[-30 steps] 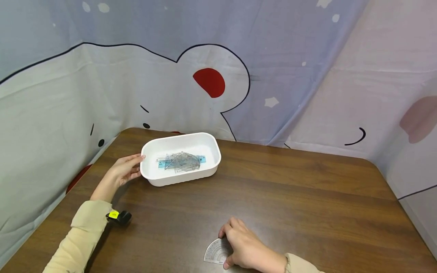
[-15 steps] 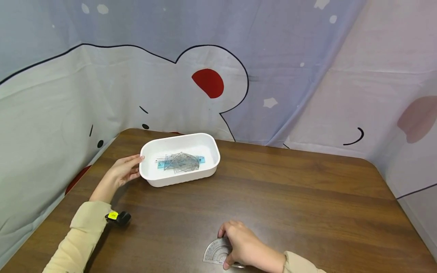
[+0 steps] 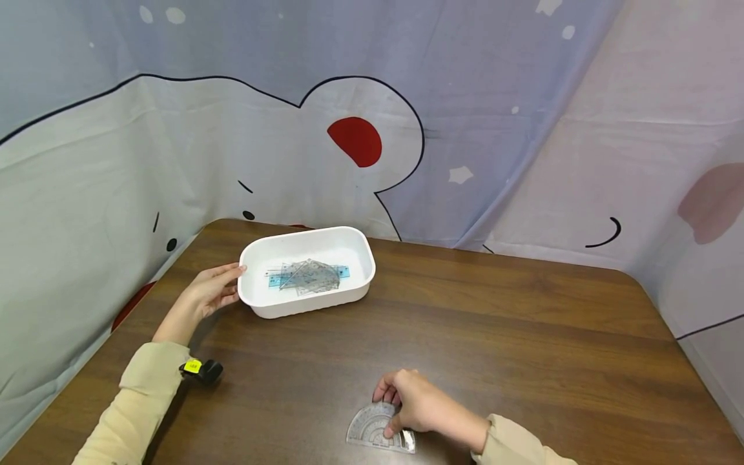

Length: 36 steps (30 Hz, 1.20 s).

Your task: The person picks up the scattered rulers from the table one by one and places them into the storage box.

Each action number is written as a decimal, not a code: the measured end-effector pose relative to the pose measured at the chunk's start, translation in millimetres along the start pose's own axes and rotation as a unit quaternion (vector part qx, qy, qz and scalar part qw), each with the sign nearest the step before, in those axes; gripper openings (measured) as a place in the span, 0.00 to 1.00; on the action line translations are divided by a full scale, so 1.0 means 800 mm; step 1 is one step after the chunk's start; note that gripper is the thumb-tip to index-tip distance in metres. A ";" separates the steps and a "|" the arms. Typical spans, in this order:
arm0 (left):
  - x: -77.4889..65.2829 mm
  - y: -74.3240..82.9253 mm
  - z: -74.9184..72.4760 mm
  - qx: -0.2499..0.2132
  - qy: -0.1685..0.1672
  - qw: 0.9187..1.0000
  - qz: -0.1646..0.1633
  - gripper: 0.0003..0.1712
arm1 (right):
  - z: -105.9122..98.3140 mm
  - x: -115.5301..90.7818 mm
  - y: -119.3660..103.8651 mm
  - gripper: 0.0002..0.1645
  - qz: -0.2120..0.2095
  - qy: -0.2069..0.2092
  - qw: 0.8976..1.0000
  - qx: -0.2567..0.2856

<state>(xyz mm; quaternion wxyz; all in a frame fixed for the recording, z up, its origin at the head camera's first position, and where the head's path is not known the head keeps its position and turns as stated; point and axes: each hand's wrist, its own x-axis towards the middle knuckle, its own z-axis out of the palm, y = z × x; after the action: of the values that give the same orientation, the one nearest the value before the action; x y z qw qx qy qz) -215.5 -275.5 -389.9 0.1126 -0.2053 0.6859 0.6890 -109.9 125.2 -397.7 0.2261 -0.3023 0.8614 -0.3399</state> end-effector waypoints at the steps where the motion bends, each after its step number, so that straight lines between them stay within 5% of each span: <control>1: 0.000 0.000 0.000 -0.001 -0.001 1.000 0.000 0.39 | -0.002 0.001 0.001 0.22 0.002 -0.005 1.000 0.010; 7: 0.000 -0.001 -0.001 -0.005 -0.004 1.000 0.003 0.38 | -0.014 0.007 0.011 0.17 0.023 -0.038 0.994 0.104; 15: 0.000 -0.001 0.000 -0.005 -0.005 1.000 0.005 0.38 | -0.026 0.011 0.021 0.18 0.078 -0.094 0.965 0.233; 26: 0.000 0.000 0.000 0.001 -0.002 1.000 0.002 0.38 | -0.048 0.031 0.020 0.20 0.101 -0.109 0.941 0.303; 36: 0.000 -0.001 -0.001 0.007 -0.001 1.000 0.003 0.38 | -0.077 0.058 0.009 0.23 0.096 -0.105 0.938 0.317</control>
<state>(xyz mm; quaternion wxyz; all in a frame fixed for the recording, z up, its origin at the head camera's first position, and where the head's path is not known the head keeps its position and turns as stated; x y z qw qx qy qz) -215.6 -276.0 -390.4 0.1123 -0.2022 0.6910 0.6848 -182.3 125.4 -370.3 0.4312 -0.1651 0.7049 -0.5385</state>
